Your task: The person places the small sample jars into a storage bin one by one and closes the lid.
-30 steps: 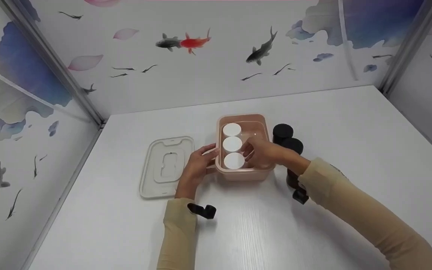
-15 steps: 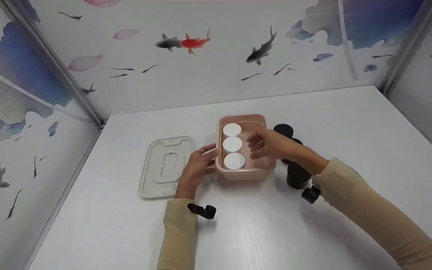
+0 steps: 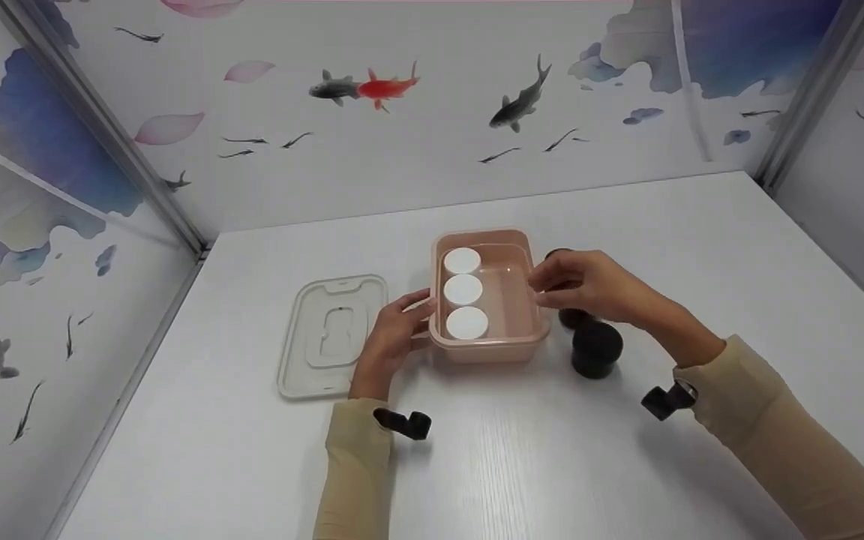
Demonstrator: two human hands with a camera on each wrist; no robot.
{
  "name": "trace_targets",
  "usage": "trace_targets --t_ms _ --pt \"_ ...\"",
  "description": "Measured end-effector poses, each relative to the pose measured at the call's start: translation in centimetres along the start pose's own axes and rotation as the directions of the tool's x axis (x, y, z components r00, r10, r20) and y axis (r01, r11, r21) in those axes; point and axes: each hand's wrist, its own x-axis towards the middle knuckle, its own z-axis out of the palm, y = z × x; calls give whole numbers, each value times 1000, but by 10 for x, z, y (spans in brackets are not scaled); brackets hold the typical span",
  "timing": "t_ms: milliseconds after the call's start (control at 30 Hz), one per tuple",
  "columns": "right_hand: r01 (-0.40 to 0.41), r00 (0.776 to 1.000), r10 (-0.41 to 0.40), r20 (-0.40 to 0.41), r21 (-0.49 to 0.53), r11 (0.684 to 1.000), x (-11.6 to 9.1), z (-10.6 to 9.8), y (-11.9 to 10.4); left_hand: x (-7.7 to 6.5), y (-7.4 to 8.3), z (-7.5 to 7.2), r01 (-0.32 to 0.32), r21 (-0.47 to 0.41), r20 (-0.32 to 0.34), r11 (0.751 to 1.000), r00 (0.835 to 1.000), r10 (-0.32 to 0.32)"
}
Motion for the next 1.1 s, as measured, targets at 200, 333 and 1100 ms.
trace_targets --t_ms 200,333,1100 --pt "90 996 -91 18 63 994 -17 -6 21 0 -1 0 1 11 -4 1000 1000 -1" --pt "174 983 -178 40 85 981 -30 -12 37 0 -2 0 -6 12 6 1000 1000 6" --pt "199 970 -212 116 113 973 -54 -25 108 1 -3 -2 -24 -8 14 1000 1000 24"
